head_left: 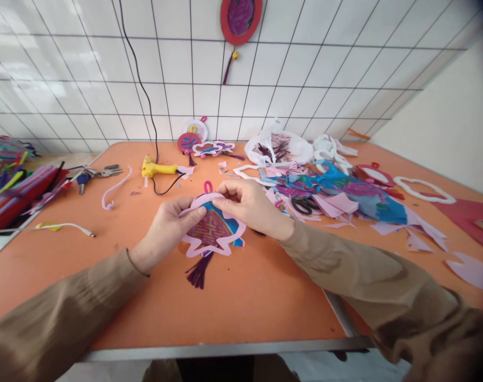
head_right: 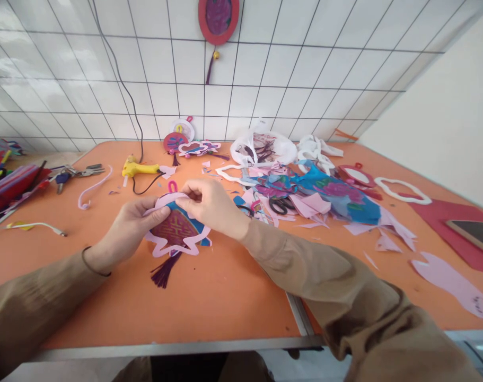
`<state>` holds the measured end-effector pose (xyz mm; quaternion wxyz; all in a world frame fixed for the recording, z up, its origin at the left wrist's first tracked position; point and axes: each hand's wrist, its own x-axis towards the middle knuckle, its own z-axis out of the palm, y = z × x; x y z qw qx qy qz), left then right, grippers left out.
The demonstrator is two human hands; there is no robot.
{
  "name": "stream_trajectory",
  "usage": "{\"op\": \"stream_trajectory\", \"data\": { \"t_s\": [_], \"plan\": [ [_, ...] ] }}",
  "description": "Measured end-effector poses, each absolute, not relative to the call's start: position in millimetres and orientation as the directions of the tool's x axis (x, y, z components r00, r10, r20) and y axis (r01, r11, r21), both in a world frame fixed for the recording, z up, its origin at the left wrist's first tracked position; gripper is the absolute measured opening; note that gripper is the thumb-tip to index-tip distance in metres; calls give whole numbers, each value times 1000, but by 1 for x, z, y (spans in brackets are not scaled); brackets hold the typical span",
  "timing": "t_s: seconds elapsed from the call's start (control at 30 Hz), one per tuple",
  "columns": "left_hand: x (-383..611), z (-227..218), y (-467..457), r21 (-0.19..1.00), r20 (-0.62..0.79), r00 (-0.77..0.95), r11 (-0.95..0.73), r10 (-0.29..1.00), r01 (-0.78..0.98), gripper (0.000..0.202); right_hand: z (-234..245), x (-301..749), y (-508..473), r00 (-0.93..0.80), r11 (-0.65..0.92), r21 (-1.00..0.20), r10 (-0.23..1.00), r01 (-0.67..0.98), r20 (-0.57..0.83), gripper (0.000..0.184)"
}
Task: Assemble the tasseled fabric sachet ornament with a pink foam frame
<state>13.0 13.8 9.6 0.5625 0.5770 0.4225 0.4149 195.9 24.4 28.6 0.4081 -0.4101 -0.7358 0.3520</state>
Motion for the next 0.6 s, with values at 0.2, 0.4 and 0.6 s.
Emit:
{"op": "stream_trajectory", "data": {
  "t_s": [0.2,0.4,0.6],
  "plan": [
    [13,6,16,998,47,287,-30,957,-63,40,25,195,29,-293,416,-855,897,311,330,15],
    [12,4,16,994,109,246,-110,963,-10,42,23,196,31,-279,455,-836,883,307,378,18],
    [11,4,14,966,158,251,-202,955,159,37,22,195,30,-293,479,-819,871,317,395,18]
  ]
}}
